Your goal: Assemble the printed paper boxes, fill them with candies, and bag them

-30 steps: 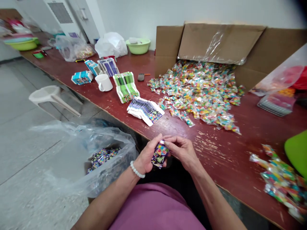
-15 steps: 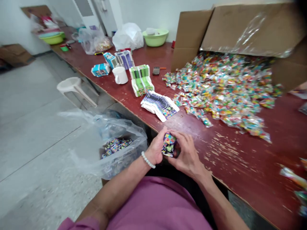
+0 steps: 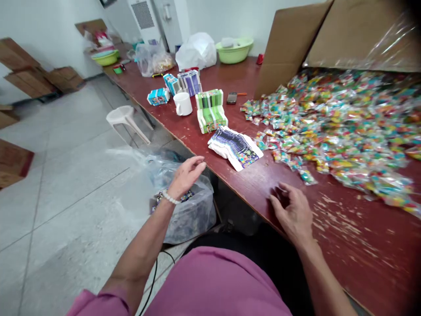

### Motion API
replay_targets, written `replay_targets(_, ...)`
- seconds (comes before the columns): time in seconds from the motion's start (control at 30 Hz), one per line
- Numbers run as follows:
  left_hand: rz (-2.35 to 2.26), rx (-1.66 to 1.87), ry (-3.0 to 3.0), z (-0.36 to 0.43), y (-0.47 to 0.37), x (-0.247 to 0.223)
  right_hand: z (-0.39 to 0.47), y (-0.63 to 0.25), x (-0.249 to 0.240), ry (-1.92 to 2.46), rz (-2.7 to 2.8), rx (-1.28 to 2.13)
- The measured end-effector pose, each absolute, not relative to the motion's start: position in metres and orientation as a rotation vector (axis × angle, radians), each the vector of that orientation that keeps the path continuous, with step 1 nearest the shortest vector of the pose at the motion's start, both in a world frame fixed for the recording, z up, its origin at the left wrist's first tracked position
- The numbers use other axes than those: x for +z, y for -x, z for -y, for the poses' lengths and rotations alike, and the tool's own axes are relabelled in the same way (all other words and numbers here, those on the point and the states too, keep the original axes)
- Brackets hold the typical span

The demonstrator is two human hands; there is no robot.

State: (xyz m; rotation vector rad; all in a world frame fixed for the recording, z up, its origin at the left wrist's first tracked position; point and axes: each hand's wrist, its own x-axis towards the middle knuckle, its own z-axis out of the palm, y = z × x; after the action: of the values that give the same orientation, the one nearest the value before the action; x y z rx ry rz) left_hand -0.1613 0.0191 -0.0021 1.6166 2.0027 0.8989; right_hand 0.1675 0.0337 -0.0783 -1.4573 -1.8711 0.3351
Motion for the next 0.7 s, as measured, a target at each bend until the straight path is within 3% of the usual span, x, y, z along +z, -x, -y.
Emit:
replay_targets(0.27, -2.080, 0.593, -2.101, -0.110, 0.075, -0.025, -0.028, -0.164, -0.079, 1.397, 1.945, 0.359)
replay_targets(0.7, -2.157, 0.345, -2.204, -0.114, 0.061, -0.014, -0.030, -0.161, -0.079, 1.380, 1.893, 0.392)
